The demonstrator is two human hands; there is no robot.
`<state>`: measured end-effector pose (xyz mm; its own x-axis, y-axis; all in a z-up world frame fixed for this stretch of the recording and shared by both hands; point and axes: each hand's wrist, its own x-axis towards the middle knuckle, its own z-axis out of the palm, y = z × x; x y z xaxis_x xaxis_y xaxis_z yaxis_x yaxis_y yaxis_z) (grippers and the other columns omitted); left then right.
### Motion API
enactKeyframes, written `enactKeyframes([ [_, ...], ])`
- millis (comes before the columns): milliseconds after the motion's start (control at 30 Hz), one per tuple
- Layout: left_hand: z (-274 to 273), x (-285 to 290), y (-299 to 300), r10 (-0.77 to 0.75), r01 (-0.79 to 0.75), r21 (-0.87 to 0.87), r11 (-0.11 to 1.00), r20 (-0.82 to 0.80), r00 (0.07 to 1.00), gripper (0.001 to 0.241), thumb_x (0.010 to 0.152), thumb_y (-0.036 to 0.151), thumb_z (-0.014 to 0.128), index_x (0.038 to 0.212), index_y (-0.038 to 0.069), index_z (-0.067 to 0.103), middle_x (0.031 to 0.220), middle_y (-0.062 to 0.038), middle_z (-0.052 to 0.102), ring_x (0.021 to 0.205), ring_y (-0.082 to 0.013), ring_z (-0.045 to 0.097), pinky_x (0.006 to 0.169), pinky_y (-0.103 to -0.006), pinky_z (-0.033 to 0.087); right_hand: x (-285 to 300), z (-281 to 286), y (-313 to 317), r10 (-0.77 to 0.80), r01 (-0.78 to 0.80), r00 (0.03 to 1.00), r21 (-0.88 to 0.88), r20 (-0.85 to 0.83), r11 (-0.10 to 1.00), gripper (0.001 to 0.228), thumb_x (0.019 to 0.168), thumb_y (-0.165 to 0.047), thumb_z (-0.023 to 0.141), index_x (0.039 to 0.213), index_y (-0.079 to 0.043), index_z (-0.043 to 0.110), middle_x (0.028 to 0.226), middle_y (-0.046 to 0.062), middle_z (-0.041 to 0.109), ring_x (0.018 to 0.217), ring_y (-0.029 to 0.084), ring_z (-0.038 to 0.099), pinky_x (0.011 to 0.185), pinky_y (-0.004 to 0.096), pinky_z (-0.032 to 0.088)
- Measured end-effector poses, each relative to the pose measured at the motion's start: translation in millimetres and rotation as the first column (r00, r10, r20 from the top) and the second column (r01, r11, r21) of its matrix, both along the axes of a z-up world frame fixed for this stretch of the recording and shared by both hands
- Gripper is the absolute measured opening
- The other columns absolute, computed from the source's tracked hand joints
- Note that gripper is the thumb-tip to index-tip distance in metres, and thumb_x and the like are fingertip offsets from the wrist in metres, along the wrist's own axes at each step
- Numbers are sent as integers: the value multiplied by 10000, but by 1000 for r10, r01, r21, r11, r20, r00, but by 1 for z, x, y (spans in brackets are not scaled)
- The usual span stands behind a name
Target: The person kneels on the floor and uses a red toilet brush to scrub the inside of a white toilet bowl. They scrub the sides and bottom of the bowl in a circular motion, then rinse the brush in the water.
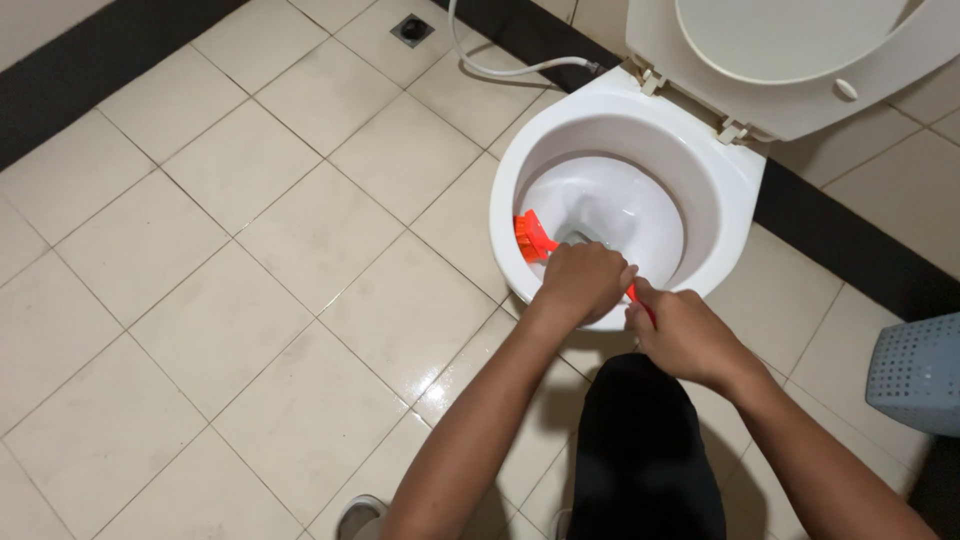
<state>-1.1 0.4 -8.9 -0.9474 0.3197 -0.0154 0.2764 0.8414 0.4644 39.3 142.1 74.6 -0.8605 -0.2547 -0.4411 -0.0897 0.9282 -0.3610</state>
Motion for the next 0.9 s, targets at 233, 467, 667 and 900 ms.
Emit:
enactKeyframes([
  [233, 4, 13, 4, -27, 26, -33, 999, -13, 1000, 450, 1016, 404, 492, 823, 107, 770, 818, -125, 740, 807, -320, 721, 728, -476, 542, 18, 9, 5, 58, -58, 998, 22, -33, 998, 408, 982, -219, 480, 1314, -15, 603, 795, 282, 716, 763, 419, 712, 794, 492, 536],
  [467, 19, 20, 0, -43, 47, -51, 998, 90, 995, 443, 1003, 425, 508, 856, 105, 778, 853, -127, 746, 826, -314, 727, 715, -466, 564, 36, 16, -2, 53, -54, 998, -68, -19, 996, 405, 960, -127, 451, 1323, 19, 556, 683, 256, 684, 634, 395, 686, 684, 516, 501],
  [667, 20, 21, -4, -55, 61, -61, 996, 105, 993, 441, 994, 431, 514, 873, 105, 785, 879, -133, 757, 862, -316, 729, 740, -475, 565, 39, 7, 4, 102, -109, 992, -89, -78, 990, 432, 955, -127, 482, 1357, 17, 547, 609, 253, 647, 545, 402, 651, 592, 523, 487],
  [900, 25, 19, -8, -85, 94, -66, 993, 129, 988, 440, 1010, 418, 497, 888, 110, 785, 884, -127, 757, 874, -322, 728, 758, -478, 555, 37, -11, 11, 200, -260, 925, -155, -323, 953, 424, 927, -109, 551, 1320, 46, 580, 552, 236, 619, 494, 408, 619, 514, 527, 466],
])
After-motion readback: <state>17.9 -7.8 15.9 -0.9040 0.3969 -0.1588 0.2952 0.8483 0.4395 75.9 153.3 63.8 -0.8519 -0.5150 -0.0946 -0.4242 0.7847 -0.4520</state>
